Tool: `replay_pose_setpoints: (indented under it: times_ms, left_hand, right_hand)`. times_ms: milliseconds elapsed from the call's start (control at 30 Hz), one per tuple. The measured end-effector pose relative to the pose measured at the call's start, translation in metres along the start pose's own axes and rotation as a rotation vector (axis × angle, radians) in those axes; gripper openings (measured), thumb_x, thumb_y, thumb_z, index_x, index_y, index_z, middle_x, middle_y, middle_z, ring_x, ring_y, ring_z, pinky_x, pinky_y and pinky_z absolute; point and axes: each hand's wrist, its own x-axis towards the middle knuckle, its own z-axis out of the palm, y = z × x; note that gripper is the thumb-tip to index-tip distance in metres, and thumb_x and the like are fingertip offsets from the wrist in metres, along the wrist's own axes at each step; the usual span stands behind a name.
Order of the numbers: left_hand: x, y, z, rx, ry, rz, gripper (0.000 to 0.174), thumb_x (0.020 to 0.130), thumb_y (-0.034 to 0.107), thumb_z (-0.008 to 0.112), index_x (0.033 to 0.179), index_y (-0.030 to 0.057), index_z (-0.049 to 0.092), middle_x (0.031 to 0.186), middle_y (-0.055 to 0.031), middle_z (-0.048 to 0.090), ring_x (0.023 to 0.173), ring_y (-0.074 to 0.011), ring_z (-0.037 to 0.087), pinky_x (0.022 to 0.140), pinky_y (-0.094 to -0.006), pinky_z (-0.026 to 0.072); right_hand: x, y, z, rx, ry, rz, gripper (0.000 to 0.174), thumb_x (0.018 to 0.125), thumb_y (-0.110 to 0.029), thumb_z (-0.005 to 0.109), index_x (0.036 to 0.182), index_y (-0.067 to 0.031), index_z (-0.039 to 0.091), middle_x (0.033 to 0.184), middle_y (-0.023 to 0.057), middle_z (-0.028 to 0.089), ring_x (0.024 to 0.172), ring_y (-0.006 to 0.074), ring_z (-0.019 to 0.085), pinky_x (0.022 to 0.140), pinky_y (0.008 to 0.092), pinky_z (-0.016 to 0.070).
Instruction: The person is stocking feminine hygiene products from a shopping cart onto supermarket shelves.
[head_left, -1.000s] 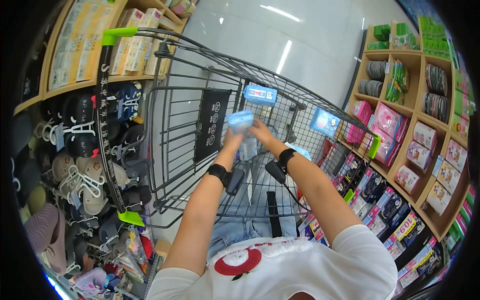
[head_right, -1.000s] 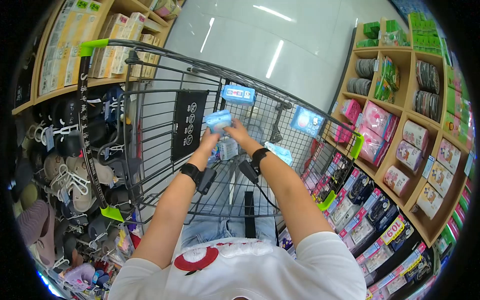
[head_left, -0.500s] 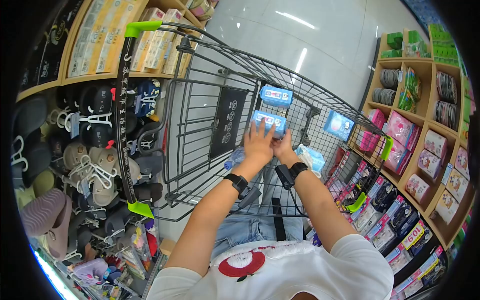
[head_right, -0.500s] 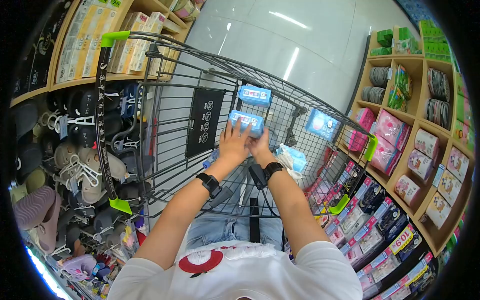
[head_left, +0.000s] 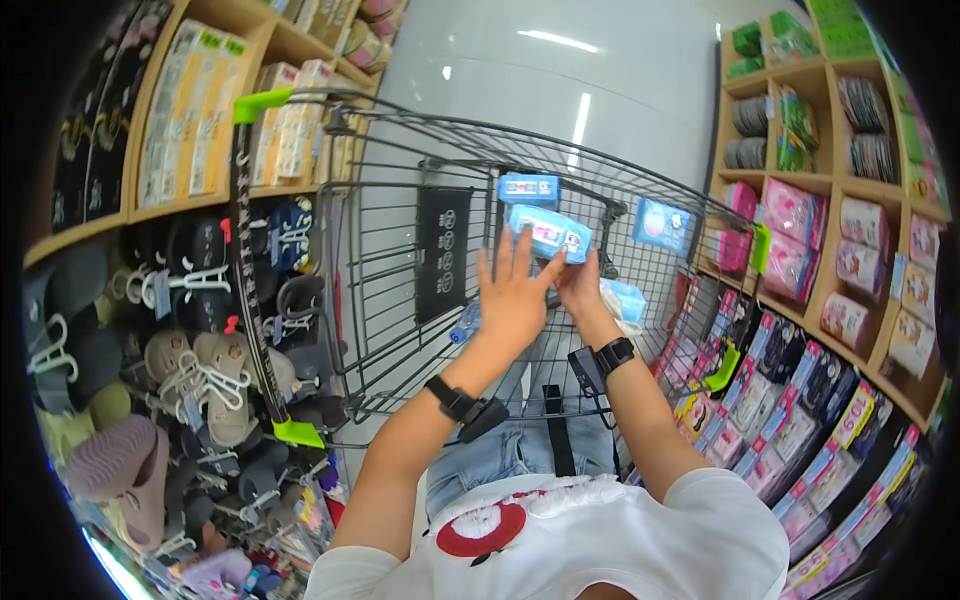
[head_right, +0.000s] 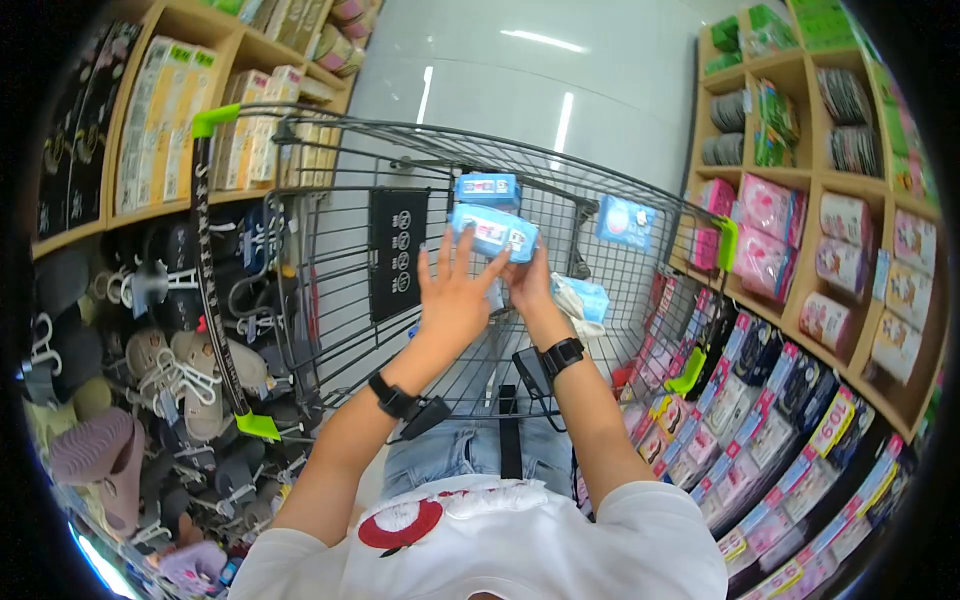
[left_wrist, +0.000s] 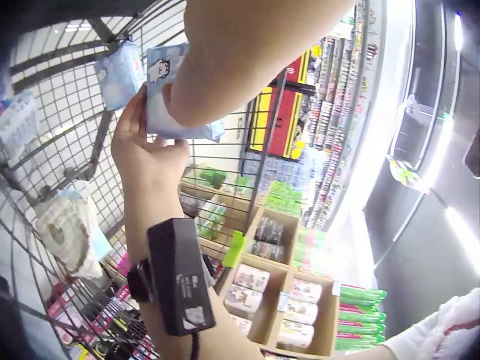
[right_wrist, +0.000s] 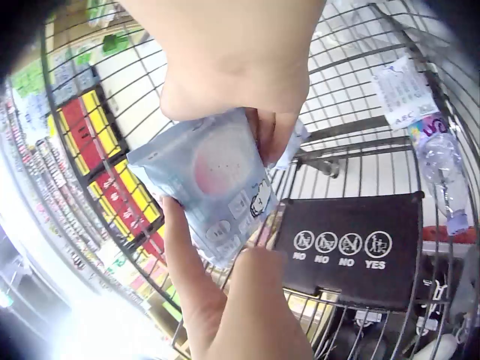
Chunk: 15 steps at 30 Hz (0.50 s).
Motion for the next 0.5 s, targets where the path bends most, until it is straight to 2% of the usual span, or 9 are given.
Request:
replay_pose_setpoints:
  times_ms: [33, 133, 167, 267, 300, 400, 433, 500]
  left_hand:
    - [-0.002, 0.003, -0.009, 0.001, -0.007, 0.026, 0.07, 0.065, 0.011, 0.062, 0.128, 0.0354, 0.045, 0.141, -0.0165, 0.024, 0.132, -0.0396, 0.016, 0.099, -0.0608, 0.0189]
    - [-0.011, 0.019, -0.032, -0.001, 0.0, 0.056, 0.072, 0.065, 0.009, 0.061, 0.129, 0.0377, 0.044, 0.142, -0.0187, 0.02, 0.132, -0.0436, 0.012, 0.099, -0.0608, 0.0187]
    - [-0.013, 0.023, -0.039, -0.018, -0.032, 0.06, 0.071, 0.065, 0.008, 0.06, 0.128, 0.0385, 0.045, 0.143, -0.023, 0.015, 0.132, -0.0468, 0.007, 0.098, -0.0614, 0.0182]
    - [-0.016, 0.032, -0.053, -0.088, -0.002, 0.063, 0.068, 0.066, 0.007, 0.058, 0.127, 0.0371, 0.048, 0.143, -0.0266, 0.01, 0.132, -0.048, 0.005, 0.098, -0.0616, 0.0172]
    - [-0.015, 0.035, -0.056, -0.103, 0.047, 0.093, 0.063, 0.067, 0.004, 0.057, 0.123, 0.0314, 0.053, 0.143, -0.029, 0.01, 0.133, -0.0474, 0.008, 0.1, -0.0568, 0.0184]
    - [-0.005, 0.037, -0.059, -0.245, 0.111, 0.213, 0.066, 0.065, 0.002, 0.058, 0.123, 0.0331, 0.053, 0.141, -0.0275, 0.016, 0.129, -0.0472, 0.019, 0.099, -0.0538, 0.0237]
    - [-0.002, 0.04, -0.061, -0.235, 0.141, 0.251, 0.064, 0.063, -0.001, 0.056, 0.119, 0.0287, 0.057, 0.14, -0.0263, 0.02, 0.123, -0.0442, 0.029, 0.099, -0.0457, 0.0287]
    - [0.004, 0.046, -0.067, -0.259, 0.158, 0.279, 0.063, 0.063, -0.001, 0.057, 0.119, 0.0266, 0.058, 0.139, -0.0255, 0.024, 0.12, -0.0416, 0.034, 0.096, -0.0435, 0.0317]
  right_hand:
    - [-0.016, -0.017, 0.026, 0.013, 0.012, -0.07, 0.039, 0.092, -0.035, 0.039, 0.122, -0.0096, 0.045, 0.119, 0.007, 0.053, 0.112, 0.0193, 0.05, 0.091, 0.0363, 0.0428]
    - [-0.024, -0.037, 0.034, -0.027, -0.156, -0.248, 0.037, 0.091, -0.031, 0.04, 0.12, -0.0088, 0.046, 0.121, 0.0063, 0.051, 0.113, 0.0191, 0.049, 0.093, 0.0336, 0.0403]
    - [-0.024, -0.041, 0.033, -0.055, -0.205, -0.299, 0.038, 0.091, -0.028, 0.039, 0.121, -0.0068, 0.046, 0.123, 0.0071, 0.049, 0.114, 0.0188, 0.048, 0.095, 0.0322, 0.0386]
    - [-0.036, -0.057, 0.04, -0.218, -0.216, -0.434, 0.041, 0.092, -0.025, 0.039, 0.129, -0.0061, 0.04, 0.116, 0.0076, 0.052, 0.109, 0.0174, 0.051, 0.092, 0.0295, 0.0423]
    - [-0.038, -0.061, 0.042, -0.259, -0.196, -0.47, 0.044, 0.089, -0.022, 0.04, 0.13, -0.0055, 0.038, 0.118, 0.0079, 0.051, 0.108, 0.0153, 0.051, 0.091, 0.0282, 0.042]
    - [-0.05, -0.072, 0.038, -0.412, -0.194, -0.616, 0.047, 0.088, -0.022, 0.04, 0.13, -0.004, 0.038, 0.12, 0.0079, 0.05, 0.107, 0.0143, 0.051, 0.089, 0.027, 0.0421]
    - [-0.073, -0.083, 0.053, -0.297, -0.221, -0.557, 0.046, 0.087, -0.02, 0.04, 0.129, -0.0018, 0.04, 0.13, 0.0095, 0.043, 0.117, 0.0197, 0.043, 0.1, 0.0315, 0.0315]
    - [-0.077, -0.089, 0.031, -0.425, -0.336, -0.606, 0.046, 0.088, -0.022, 0.039, 0.129, -0.0013, 0.039, 0.13, 0.0091, 0.042, 0.117, 0.02, 0.043, 0.1, 0.0315, 0.0315]
